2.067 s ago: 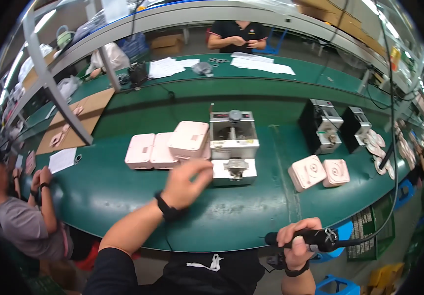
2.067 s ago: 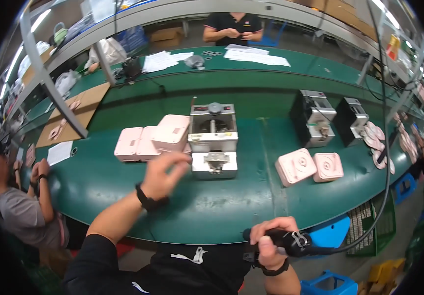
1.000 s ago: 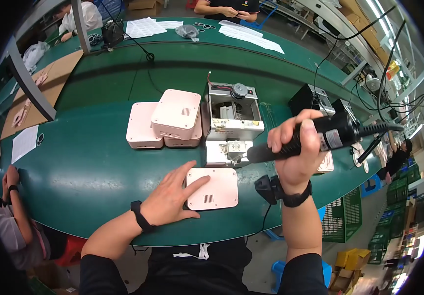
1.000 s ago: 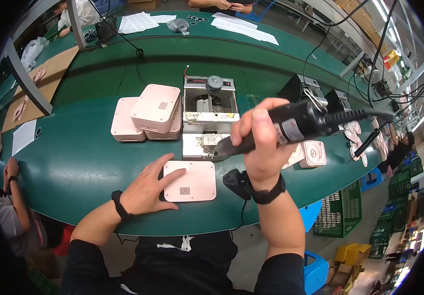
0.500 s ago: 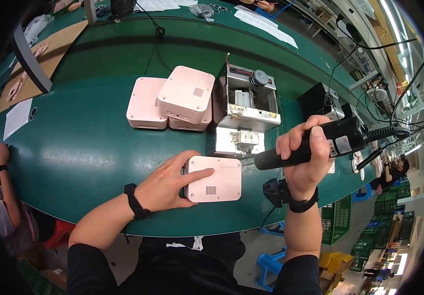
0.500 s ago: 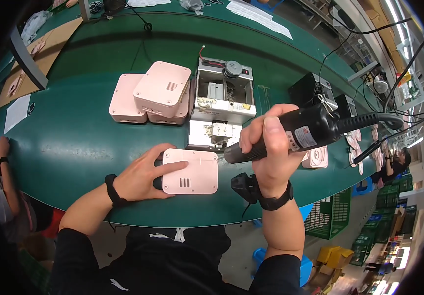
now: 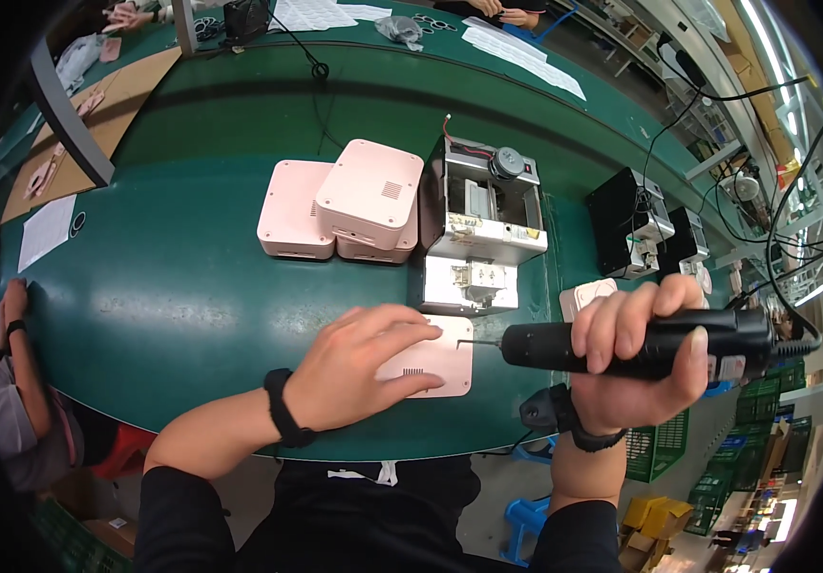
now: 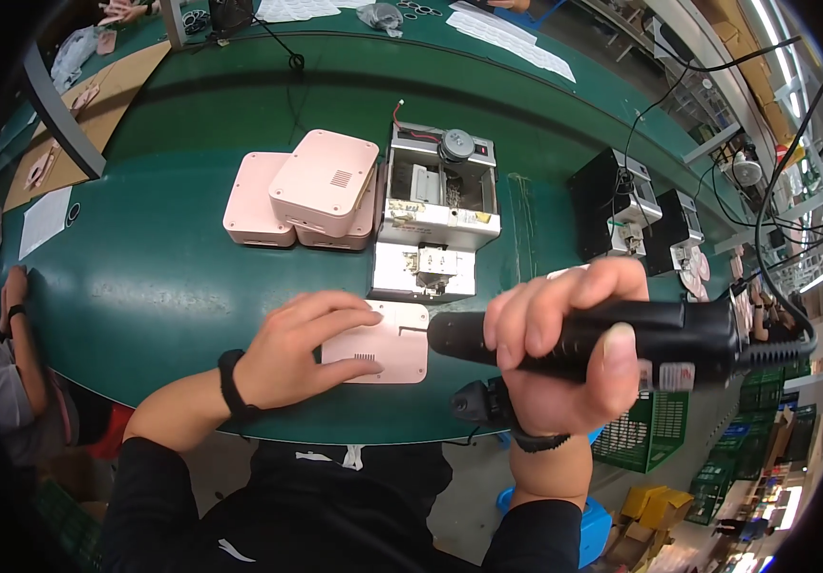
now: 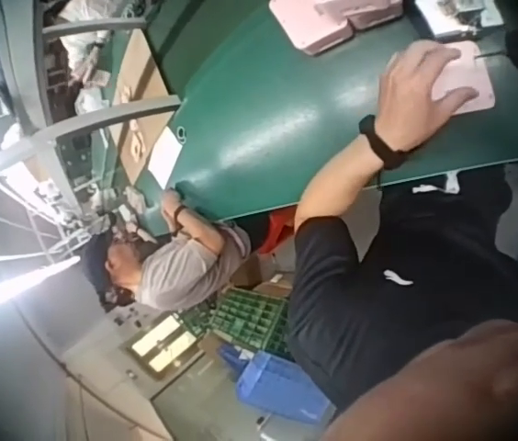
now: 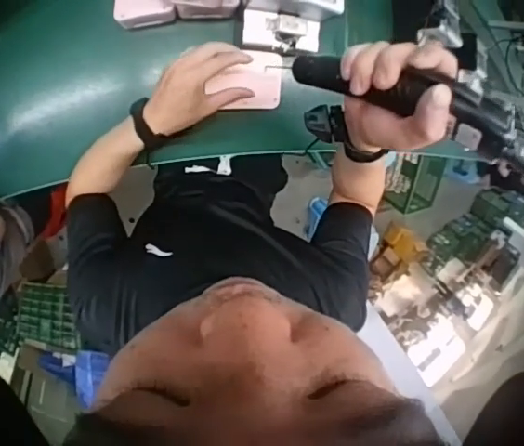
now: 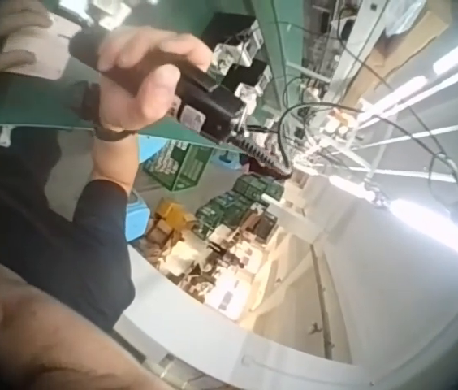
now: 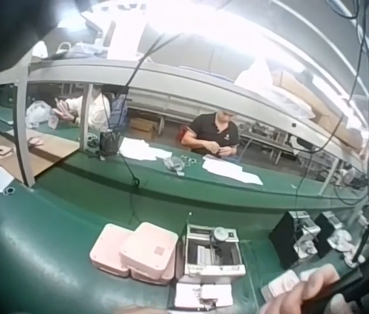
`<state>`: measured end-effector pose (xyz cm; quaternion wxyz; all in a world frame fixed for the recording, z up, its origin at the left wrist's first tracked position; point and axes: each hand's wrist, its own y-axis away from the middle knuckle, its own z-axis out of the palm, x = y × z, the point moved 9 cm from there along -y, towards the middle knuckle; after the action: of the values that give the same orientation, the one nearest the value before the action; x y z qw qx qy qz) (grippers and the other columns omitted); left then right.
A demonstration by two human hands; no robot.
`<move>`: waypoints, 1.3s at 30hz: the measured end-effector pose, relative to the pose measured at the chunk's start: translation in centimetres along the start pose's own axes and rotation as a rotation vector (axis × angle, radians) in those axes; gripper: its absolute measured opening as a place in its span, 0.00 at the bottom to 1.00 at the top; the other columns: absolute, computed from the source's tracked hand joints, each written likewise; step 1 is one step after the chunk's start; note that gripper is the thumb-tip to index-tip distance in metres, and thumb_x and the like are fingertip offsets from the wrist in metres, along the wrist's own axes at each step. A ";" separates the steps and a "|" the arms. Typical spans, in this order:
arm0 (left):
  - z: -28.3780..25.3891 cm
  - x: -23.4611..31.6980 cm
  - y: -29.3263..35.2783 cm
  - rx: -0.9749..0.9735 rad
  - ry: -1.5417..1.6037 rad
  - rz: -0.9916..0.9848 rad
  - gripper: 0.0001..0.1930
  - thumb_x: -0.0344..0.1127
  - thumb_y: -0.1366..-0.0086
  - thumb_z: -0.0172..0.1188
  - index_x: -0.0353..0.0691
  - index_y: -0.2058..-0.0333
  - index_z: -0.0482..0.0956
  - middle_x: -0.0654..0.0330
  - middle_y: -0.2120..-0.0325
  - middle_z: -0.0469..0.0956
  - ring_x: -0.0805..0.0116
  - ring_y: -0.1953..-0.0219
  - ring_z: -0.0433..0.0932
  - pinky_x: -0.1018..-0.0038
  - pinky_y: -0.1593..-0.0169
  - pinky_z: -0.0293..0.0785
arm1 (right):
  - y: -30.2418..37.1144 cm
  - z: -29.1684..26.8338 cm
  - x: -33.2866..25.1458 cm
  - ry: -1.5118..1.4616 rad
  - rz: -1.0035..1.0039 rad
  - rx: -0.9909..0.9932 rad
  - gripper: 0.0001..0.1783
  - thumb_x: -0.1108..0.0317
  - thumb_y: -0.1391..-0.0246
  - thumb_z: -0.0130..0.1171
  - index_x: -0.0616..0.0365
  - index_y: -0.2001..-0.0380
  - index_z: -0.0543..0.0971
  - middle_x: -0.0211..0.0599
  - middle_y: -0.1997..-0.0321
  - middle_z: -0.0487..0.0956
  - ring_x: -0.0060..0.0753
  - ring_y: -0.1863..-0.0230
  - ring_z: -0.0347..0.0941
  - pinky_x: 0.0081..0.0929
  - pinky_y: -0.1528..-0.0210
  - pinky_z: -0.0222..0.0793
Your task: Assembling electronic device housings using an electric screwdriver.
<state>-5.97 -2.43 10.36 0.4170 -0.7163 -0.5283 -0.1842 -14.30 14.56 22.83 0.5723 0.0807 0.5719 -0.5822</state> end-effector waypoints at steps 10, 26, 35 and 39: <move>2.6 0.6 -1.7 -0.015 0.131 -0.007 0.07 0.36 0.42 0.69 0.40 0.66 0.85 0.58 0.74 0.84 0.58 0.70 0.83 0.67 0.61 0.78 | 1.1 1.5 -1.5 0.016 -0.003 -0.034 0.21 0.49 0.38 0.51 0.57 0.61 0.63 0.33 0.80 0.68 0.28 0.86 0.64 0.30 0.80 0.66; 2.5 2.7 -1.1 -0.030 -0.045 0.179 0.08 0.36 0.44 0.70 0.41 0.66 0.85 0.59 0.71 0.84 0.61 0.66 0.84 0.68 0.58 0.77 | 1.7 1.3 -0.1 0.030 0.121 -0.053 0.22 0.49 0.39 0.52 0.58 0.60 0.64 0.34 0.79 0.69 0.28 0.87 0.64 0.31 0.80 0.66; -1.0 -0.2 0.6 -0.097 -0.116 0.093 0.34 0.46 0.52 0.77 0.45 0.46 0.76 0.51 0.44 0.71 0.50 0.46 0.76 0.61 0.46 0.75 | 1.8 -1.9 2.7 0.215 0.058 0.023 0.17 0.55 0.38 0.52 0.56 0.59 0.64 0.34 0.77 0.70 0.27 0.82 0.66 0.31 0.74 0.67; -0.4 -2.3 2.0 -0.232 -0.164 0.008 0.39 0.46 0.53 0.77 0.49 0.41 0.73 0.49 0.38 0.63 0.45 0.44 0.73 0.59 0.44 0.74 | 1.8 -2.5 3.7 0.218 0.062 0.048 0.16 0.56 0.38 0.52 0.56 0.59 0.64 0.35 0.77 0.70 0.27 0.83 0.65 0.31 0.74 0.67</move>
<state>-4.93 -4.30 8.17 0.2874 -0.7746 -0.5328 -0.1832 -15.63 14.90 18.19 0.5222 0.1749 0.6138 -0.5657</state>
